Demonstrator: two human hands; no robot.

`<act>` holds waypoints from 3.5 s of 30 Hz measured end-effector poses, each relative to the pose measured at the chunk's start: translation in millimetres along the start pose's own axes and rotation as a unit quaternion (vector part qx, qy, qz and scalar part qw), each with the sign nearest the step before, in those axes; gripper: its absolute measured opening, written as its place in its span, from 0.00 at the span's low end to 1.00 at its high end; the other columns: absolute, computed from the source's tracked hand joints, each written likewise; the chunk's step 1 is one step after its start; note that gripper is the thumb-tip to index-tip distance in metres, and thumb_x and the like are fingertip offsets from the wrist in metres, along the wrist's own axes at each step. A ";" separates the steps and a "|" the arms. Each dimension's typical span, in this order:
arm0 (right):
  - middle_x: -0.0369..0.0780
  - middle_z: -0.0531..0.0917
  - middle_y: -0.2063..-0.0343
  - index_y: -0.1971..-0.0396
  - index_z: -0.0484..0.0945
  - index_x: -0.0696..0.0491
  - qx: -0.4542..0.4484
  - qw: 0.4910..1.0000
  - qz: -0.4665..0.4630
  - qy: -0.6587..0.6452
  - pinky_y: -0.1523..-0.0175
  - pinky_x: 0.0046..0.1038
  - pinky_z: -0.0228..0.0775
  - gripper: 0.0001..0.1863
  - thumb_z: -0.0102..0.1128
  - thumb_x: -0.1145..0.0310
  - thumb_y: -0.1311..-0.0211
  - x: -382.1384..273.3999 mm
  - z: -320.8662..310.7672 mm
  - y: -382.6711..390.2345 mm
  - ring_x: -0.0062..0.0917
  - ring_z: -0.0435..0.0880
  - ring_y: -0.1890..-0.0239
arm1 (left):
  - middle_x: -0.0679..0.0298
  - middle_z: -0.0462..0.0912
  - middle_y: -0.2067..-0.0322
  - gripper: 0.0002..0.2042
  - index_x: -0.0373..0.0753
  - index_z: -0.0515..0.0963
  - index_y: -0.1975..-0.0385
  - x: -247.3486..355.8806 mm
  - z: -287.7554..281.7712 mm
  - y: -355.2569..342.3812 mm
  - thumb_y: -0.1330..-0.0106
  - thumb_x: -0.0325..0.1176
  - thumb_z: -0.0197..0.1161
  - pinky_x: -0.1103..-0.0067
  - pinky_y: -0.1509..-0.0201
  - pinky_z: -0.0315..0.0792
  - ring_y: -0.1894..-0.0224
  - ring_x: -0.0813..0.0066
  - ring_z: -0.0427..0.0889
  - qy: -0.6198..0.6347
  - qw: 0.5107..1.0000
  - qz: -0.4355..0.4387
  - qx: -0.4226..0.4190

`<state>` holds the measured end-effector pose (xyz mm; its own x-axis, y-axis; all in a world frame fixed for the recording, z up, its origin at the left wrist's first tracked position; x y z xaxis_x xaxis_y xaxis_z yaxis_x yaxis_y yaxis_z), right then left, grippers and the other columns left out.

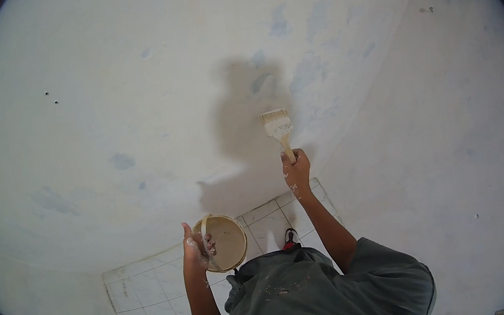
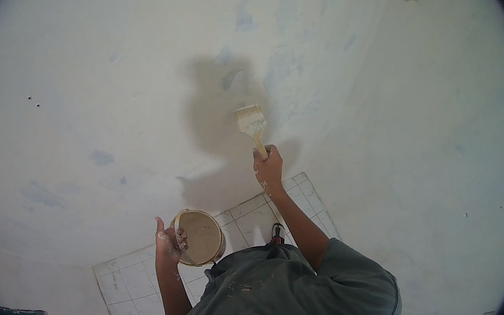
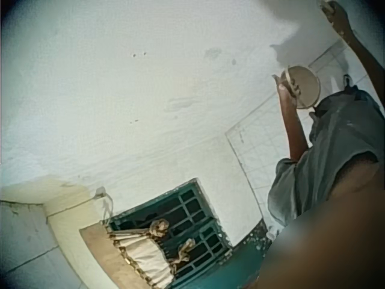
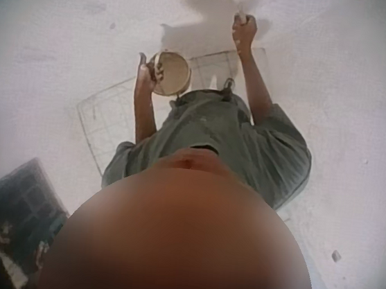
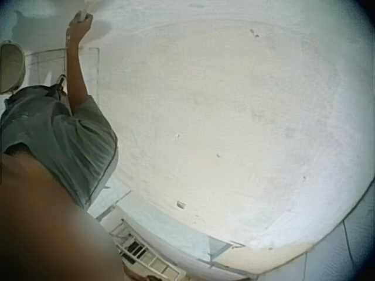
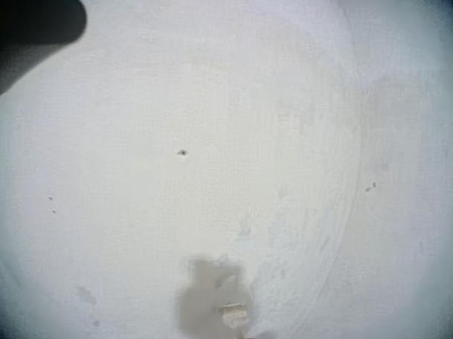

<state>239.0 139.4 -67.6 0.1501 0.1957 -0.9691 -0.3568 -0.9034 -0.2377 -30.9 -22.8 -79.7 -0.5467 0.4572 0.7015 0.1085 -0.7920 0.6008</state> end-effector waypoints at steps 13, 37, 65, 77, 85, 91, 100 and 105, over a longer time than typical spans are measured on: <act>0.39 0.73 0.88 0.77 0.72 0.63 -0.034 0.994 -0.026 0.098 0.79 0.24 0.62 0.12 0.53 0.68 0.44 -53.8 -17.3 -50.7 0.21 0.71 0.86 | 0.67 0.61 0.91 0.35 0.41 0.63 0.82 -1.1 -4.2 -2.0 0.47 0.72 0.28 0.81 0.85 0.52 0.90 0.76 0.57 -0.007 1.000 0.007 0.004; 0.31 0.69 0.90 0.82 0.74 0.60 -0.098 0.987 0.077 0.105 0.81 0.21 0.55 0.13 0.52 0.66 0.46 21.5 2.2 -22.9 0.14 0.63 0.87 | 0.68 0.62 0.90 0.35 0.39 0.64 0.79 4.3 1.4 5.0 0.46 0.71 0.29 0.82 0.85 0.53 0.90 0.77 0.57 -0.004 1.000 -0.019 -0.014; 0.34 0.69 0.91 0.84 0.73 0.61 -0.110 0.990 0.029 0.081 0.82 0.24 0.55 0.16 0.53 0.64 0.45 -42.8 8.2 -25.1 0.16 0.64 0.87 | 0.69 0.60 0.86 0.34 0.39 0.66 0.75 -1.0 -1.9 -0.7 0.44 0.69 0.33 0.83 0.85 0.56 0.86 0.79 0.61 0.000 0.998 -0.043 -0.039; 0.28 0.64 0.92 0.80 0.71 0.56 -0.141 0.985 0.040 -0.092 0.89 0.15 0.45 0.14 0.49 0.64 0.39 -63.5 21.6 -31.8 0.08 0.56 0.93 | 0.70 0.62 0.88 0.34 0.39 0.67 0.72 0.9 -3.1 1.4 0.43 0.69 0.30 0.83 0.86 0.54 0.89 0.78 0.59 0.013 0.999 -0.006 -0.041; 0.29 0.64 0.92 0.81 0.70 0.57 -0.173 0.969 0.166 -0.056 0.89 0.17 0.45 0.13 0.49 0.64 0.41 -12.1 26.5 3.7 0.10 0.57 0.93 | 0.69 0.62 0.89 0.34 0.41 0.64 0.81 -2.2 -6.8 -0.1 0.45 0.71 0.30 0.83 0.85 0.54 0.89 0.78 0.59 0.000 0.999 -0.033 -0.020; 0.29 0.63 0.92 0.81 0.71 0.57 -0.149 0.985 0.073 -0.046 0.89 0.17 0.44 0.13 0.50 0.64 0.41 -89.9 23.1 -33.7 0.10 0.56 0.93 | 0.69 0.61 0.89 0.34 0.40 0.64 0.80 -0.4 -4.3 -0.7 0.45 0.71 0.30 0.82 0.85 0.54 0.89 0.77 0.59 0.000 0.999 -0.025 -0.019; 0.28 0.65 0.92 0.83 0.71 0.57 -0.160 0.976 0.032 -0.141 0.84 0.17 0.50 0.16 0.49 0.62 0.40 -133.2 21.7 -54.3 0.09 0.59 0.89 | 0.69 0.61 0.90 0.34 0.41 0.64 0.81 -1.7 -2.8 0.8 0.45 0.70 0.30 0.82 0.85 0.54 0.89 0.77 0.59 0.014 1.000 -0.001 0.008; 0.29 0.64 0.93 0.83 0.70 0.56 -0.189 0.962 0.164 -0.109 0.88 0.20 0.49 0.16 0.49 0.61 0.40 -29.7 25.9 -20.0 0.12 0.60 0.91 | 0.69 0.61 0.88 0.33 0.40 0.64 0.78 -8.1 -16.0 -3.2 0.44 0.70 0.32 0.83 0.86 0.55 0.88 0.78 0.59 0.034 0.999 0.006 -0.017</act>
<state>217.8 161.5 -35.8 -0.1250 -0.0857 -0.9884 0.0159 -0.9963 0.0844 -40.0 -30.4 -93.5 -0.6000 0.4199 0.6809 0.0881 -0.8113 0.5780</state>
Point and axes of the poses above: each hand's wrist, its own y-axis away from the middle knuckle, its own z-axis out of the palm, x = y × z, the point moved 3 cm from there along -y, towards the middle knuckle
